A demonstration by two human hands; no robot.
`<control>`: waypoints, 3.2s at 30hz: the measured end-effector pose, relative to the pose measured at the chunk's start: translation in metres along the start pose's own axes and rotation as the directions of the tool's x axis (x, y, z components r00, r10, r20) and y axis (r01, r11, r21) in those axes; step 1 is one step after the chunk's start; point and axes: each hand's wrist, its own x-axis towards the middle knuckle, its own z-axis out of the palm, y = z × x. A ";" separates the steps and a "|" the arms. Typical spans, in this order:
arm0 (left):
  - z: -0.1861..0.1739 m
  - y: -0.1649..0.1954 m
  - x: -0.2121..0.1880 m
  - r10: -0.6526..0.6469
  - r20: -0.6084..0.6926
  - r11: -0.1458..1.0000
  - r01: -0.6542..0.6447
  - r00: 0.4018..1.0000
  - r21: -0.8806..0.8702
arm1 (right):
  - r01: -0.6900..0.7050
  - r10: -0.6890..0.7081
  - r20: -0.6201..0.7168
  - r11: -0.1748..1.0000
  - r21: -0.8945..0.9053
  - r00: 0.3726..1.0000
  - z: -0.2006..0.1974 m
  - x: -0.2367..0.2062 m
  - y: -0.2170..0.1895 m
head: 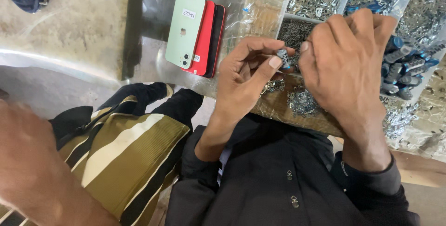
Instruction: The person repeatedly assembles small padlocks by inserting a metal shackle into a cylindrical lock body and rotating it to secure the shackle. The person handles each lock one at a time, picks up a shackle, inserts it into the lock body, and rotates it until it clicks into place. The assembled locks are placed back on the table.
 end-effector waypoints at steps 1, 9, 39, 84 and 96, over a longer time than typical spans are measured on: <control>0.000 0.000 0.000 -0.010 0.006 1.000 0.010 1.000 0.008 | -0.015 0.015 -0.005 1.000 0.023 1.000 -0.001 0.000 0.000; 0.005 -0.002 0.000 0.049 0.055 0.999 -0.050 0.997 0.021 | -0.118 0.151 -0.016 0.831 0.543 0.988 -0.022 -0.004 -0.010; 0.011 0.005 -0.005 0.001 0.045 0.999 0.001 0.999 -0.041 | -0.177 0.340 -0.062 0.628 0.758 0.938 -0.020 -0.010 -0.021; 0.020 0.001 -0.008 -0.047 0.083 0.996 0.053 0.995 -0.076 | 0.039 0.364 -0.287 0.560 0.828 0.886 -0.017 -0.020 -0.003; 0.036 -0.013 -0.019 -0.119 0.030 0.975 0.122 0.992 -0.184 | -0.817 0.788 -0.217 0.559 -0.141 0.577 -0.038 -0.233 0.142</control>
